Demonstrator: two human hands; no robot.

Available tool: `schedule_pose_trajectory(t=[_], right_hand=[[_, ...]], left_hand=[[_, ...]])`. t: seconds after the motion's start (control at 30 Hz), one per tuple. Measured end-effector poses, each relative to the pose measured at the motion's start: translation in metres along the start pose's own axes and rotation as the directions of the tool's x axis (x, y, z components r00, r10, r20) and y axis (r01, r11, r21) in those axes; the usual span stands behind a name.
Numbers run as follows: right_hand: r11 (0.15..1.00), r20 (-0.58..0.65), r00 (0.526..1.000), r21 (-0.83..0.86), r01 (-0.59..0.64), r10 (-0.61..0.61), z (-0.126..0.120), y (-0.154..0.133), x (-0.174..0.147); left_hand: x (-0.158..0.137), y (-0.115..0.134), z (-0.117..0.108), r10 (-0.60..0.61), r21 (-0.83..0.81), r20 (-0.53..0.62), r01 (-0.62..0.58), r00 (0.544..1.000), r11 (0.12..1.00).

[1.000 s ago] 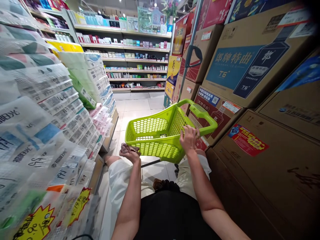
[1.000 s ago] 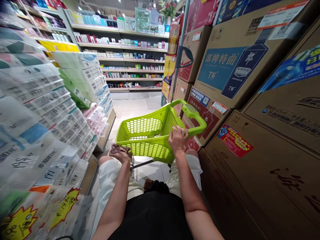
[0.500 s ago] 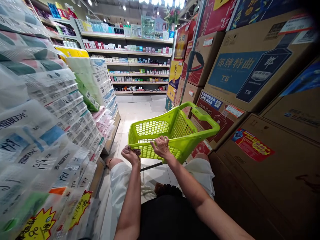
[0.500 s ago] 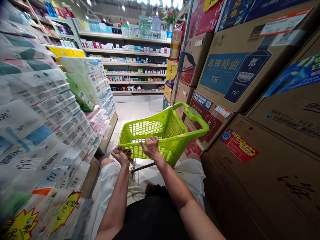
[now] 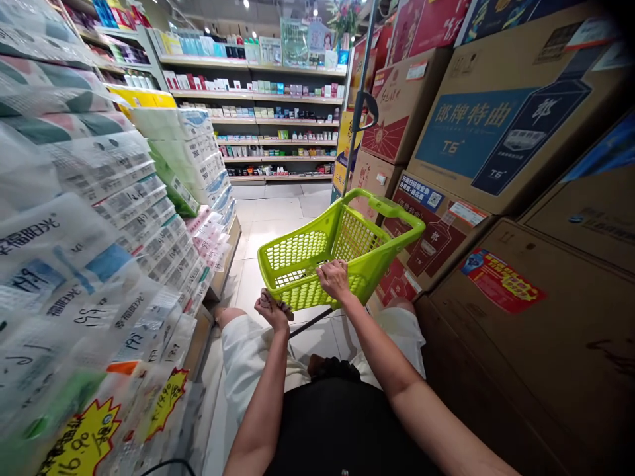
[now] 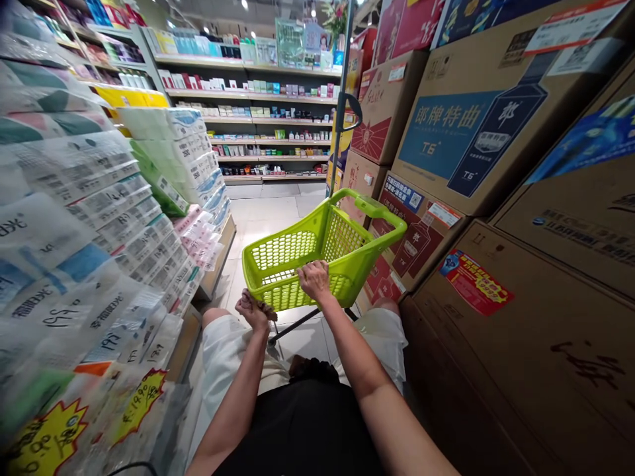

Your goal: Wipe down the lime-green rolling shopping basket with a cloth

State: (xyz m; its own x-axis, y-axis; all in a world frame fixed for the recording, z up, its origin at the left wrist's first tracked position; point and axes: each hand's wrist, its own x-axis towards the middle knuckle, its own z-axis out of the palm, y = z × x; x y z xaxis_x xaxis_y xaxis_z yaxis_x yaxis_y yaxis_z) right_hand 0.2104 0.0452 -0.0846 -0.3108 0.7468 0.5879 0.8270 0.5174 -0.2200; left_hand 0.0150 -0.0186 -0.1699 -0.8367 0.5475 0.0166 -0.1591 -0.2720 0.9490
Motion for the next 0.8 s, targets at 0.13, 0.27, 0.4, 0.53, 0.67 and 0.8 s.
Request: schedule_pose_trajectory(t=[0.13,0.27,0.4,0.53,0.67,0.8], right_hand=[[1.000,-0.044,0.999,0.009,-0.010,0.011,0.008,-0.015,-0.002],[0.996,-0.038,0.999,0.079,-0.031,0.034,0.010,-0.019,-0.004],[0.993,-0.022,1.000,0.120,-0.014,0.016,0.007,-0.012,-0.007],[0.997,0.023,0.999,0.073,-0.027,0.026,0.000,-0.009,-0.008],[0.998,0.050,0.997,0.042,0.055,-0.058,-0.002,-0.027,-0.013],[0.986,0.076,0.988,0.111,0.122,-0.131,0.006,-0.050,-0.021]], left_hand=[[-0.027,0.001,-0.008,0.181,0.158,-0.067,-0.169,0.981,0.973],[-0.023,0.026,-0.021,0.439,0.340,0.128,-0.455,0.890,0.823],[0.010,0.060,-0.025,0.361,0.434,0.231,-0.428,0.903,0.793],[0.021,0.082,-0.028,0.199,0.486,0.370,-0.371,0.908,0.791],[0.001,0.085,-0.039,0.167,0.494,0.520,-0.454,0.838,0.741],[0.009,0.093,-0.031,0.077,0.543,0.537,-0.414,0.840,0.731]])
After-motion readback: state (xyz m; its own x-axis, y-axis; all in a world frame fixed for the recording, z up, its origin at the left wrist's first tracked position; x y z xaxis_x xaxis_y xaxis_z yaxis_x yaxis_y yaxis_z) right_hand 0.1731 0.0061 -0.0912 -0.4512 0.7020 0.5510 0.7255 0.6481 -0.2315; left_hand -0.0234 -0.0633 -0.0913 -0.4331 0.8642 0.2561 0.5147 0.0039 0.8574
